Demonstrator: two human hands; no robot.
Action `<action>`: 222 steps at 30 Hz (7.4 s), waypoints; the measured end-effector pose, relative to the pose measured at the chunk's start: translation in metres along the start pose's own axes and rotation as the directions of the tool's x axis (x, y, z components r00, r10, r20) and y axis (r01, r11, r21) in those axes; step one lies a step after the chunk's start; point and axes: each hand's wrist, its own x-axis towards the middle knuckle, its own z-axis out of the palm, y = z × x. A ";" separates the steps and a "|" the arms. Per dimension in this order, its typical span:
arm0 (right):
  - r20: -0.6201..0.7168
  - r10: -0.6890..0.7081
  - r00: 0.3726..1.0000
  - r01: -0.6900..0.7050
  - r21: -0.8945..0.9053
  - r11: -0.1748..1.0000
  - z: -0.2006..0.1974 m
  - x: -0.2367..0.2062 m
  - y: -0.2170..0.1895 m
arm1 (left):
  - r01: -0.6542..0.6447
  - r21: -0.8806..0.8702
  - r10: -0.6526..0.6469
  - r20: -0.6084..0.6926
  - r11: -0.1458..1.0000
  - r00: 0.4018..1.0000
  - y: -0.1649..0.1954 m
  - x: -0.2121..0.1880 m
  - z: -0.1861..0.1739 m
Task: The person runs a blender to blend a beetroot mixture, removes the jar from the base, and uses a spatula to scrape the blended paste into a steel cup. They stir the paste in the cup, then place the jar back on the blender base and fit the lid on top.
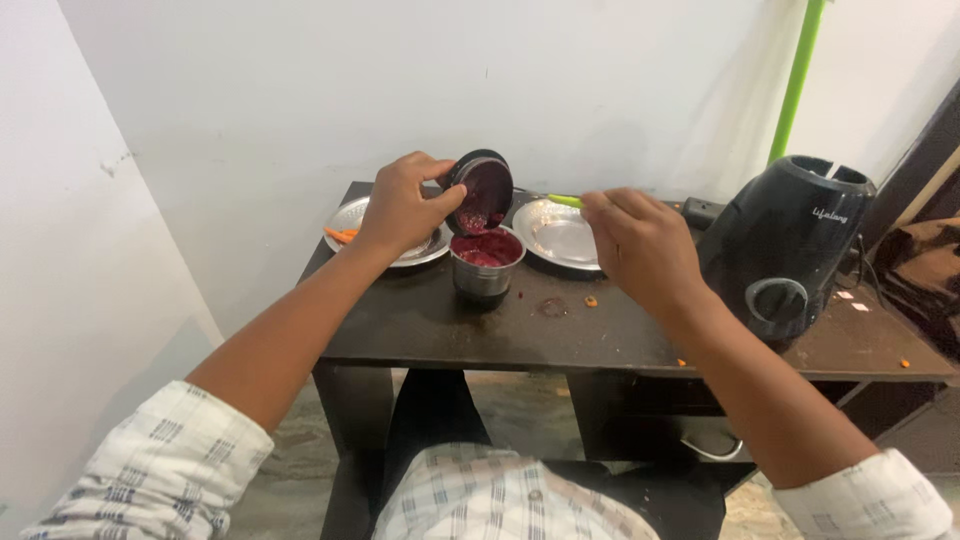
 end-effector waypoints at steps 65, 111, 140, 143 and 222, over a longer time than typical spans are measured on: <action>-0.068 0.100 0.993 -0.077 0.285 0.955 0.022 0.012 -0.015 | 0.437 -0.398 -0.368 0.241 0.806 0.898 -0.010 -0.021 -0.020; -0.060 0.306 0.950 -0.277 0.286 0.917 0.033 -0.038 -0.022 | -0.227 -0.094 0.227 -0.017 0.969 0.974 0.008 -0.031 -0.002; -0.135 0.080 0.988 -0.086 -0.037 0.996 0.033 -0.036 0.006 | -0.291 0.038 0.290 0.028 0.956 0.957 0.008 -0.030 0.002; -0.069 0.102 0.992 -0.104 -0.026 0.994 0.034 -0.035 -0.005 | -0.299 0.050 0.298 0.014 0.953 0.954 0.009 -0.032 0.003; -0.134 0.363 0.922 -0.298 0.352 0.887 0.041 -0.040 -0.013 | -0.205 -0.204 0.195 -0.067 0.957 0.978 0.003 -0.033 0.007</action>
